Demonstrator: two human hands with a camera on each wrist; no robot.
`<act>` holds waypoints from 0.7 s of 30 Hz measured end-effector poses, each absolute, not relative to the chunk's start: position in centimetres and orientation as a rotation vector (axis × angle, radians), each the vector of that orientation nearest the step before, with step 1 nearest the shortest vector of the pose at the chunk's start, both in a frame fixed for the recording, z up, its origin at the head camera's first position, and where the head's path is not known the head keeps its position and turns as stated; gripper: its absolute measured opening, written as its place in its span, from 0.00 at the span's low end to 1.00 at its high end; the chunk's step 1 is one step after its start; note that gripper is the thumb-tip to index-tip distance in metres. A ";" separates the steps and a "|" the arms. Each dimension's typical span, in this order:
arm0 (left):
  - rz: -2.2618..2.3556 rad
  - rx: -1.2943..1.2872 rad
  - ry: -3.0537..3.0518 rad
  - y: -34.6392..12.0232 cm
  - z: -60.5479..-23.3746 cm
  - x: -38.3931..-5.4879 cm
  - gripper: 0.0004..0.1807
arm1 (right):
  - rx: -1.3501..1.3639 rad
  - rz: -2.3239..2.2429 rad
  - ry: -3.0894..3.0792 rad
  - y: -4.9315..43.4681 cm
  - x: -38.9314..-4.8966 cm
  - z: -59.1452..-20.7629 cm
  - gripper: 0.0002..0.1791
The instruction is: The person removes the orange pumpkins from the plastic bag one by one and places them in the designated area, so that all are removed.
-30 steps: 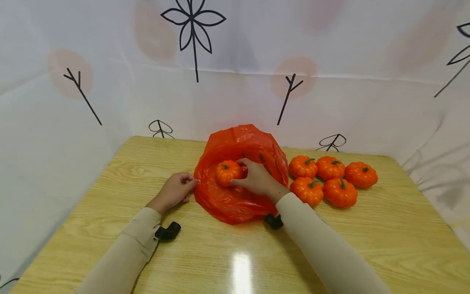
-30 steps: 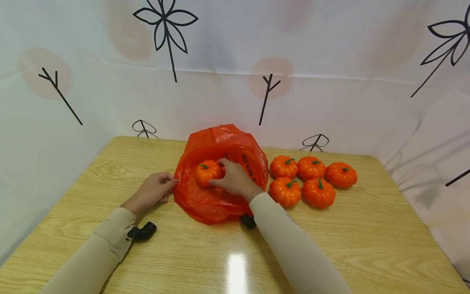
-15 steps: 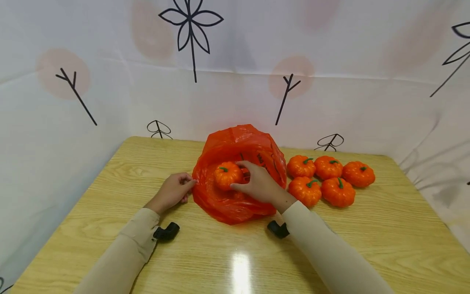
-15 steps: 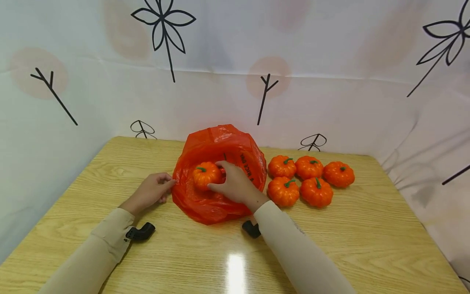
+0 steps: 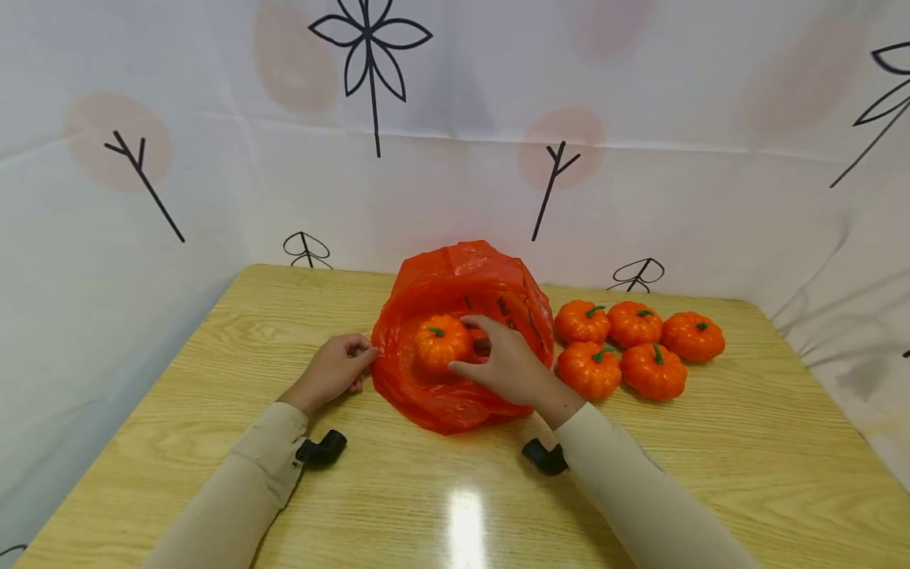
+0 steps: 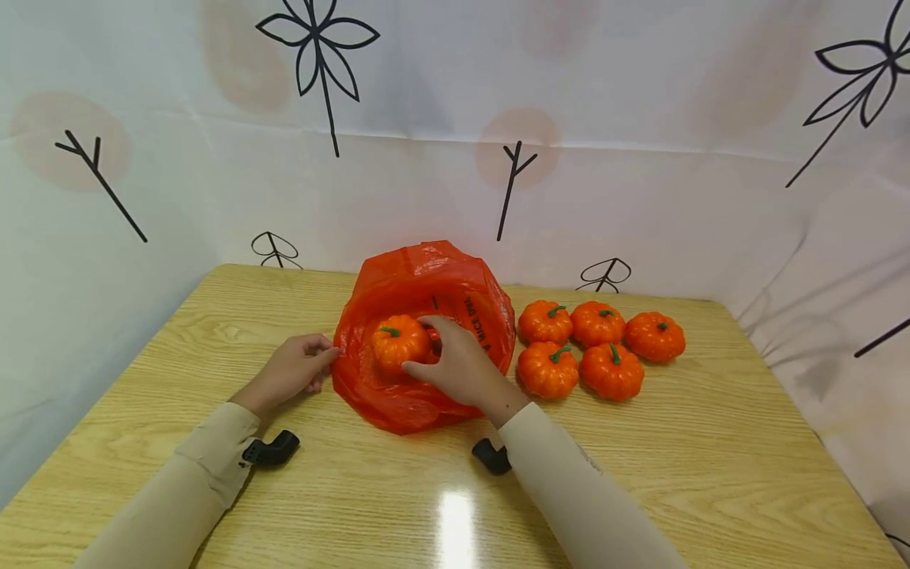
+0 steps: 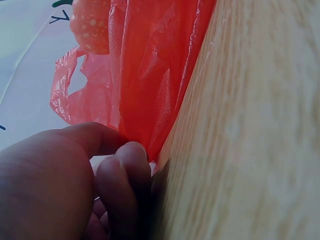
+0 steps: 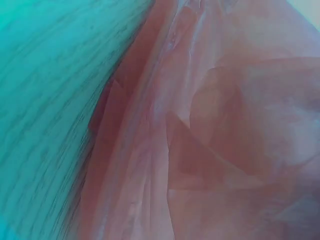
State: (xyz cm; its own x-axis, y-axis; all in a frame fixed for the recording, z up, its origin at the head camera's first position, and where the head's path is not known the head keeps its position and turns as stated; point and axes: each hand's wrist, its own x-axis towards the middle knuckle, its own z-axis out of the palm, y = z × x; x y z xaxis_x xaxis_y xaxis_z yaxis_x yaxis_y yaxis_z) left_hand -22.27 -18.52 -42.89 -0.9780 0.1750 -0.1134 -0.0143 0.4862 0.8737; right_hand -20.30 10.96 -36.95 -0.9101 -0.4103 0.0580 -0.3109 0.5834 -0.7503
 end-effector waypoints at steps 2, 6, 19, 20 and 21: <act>1.496 0.138 2.545 -18.5 -42.9 -22.3 0.12 | -0.626 -1.240 2.695 11.1 -20.1 -36.9 0.40; 1.491 0.142 2.549 -18.5 -43.0 -22.3 0.12 | -0.646 -1.252 2.709 11.3 -19.7 -36.9 0.40; 1.488 0.140 2.547 -18.5 -42.9 -22.2 0.11 | -0.658 -1.227 2.763 12.4 -18.4 -35.9 0.41; 1.490 0.139 2.547 -18.5 -42.9 -22.3 0.11 | -0.655 -1.220 2.769 12.5 -18.3 -35.8 0.41; 1.488 0.140 2.548 -18.5 -42.9 -22.3 0.12 | -0.657 -1.215 2.772 12.5 -18.2 -35.8 0.41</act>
State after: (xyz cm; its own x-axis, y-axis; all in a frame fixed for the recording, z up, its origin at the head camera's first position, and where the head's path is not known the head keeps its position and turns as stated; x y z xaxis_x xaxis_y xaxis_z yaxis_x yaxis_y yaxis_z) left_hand -22.26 -18.55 -42.92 -0.9779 0.1753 -0.1135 -0.0128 0.4922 0.8704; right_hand -18.16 12.52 -35.76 -0.9091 -0.3969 0.1265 -0.3620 0.6026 -0.7112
